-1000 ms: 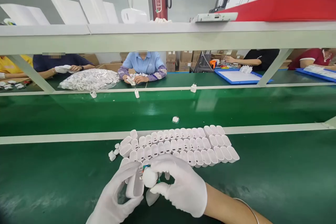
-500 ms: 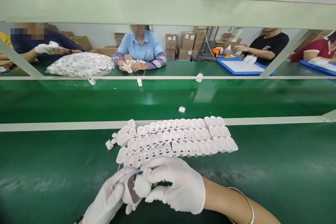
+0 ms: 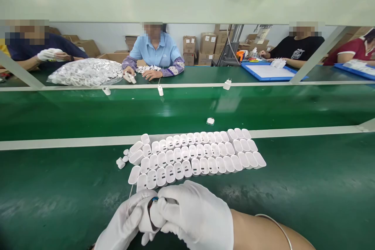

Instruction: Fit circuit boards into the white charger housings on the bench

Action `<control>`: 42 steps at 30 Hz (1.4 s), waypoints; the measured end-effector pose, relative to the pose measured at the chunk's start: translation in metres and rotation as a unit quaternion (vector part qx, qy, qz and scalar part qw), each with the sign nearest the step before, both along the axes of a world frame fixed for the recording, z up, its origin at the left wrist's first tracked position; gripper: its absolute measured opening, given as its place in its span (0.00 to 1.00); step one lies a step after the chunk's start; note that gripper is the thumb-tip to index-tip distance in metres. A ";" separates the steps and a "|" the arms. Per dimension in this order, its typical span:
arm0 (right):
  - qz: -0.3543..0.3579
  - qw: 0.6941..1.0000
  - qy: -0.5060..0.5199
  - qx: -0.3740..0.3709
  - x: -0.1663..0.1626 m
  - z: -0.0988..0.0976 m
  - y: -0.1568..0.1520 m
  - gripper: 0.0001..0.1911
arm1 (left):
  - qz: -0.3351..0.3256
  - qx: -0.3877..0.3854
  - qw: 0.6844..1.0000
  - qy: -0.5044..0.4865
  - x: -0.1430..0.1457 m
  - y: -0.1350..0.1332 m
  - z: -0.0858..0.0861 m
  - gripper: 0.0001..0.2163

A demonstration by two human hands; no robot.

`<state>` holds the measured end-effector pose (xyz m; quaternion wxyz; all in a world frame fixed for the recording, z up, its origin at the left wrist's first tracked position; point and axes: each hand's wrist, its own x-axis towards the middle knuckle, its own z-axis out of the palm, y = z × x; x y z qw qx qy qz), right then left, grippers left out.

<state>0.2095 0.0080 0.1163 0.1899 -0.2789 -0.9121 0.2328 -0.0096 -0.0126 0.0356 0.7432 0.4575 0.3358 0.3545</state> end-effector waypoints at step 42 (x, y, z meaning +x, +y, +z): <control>-0.203 0.898 0.066 -0.384 -0.017 -0.029 0.010 0.09 | -0.106 0.185 0.922 0.322 0.017 -0.003 0.007 0.12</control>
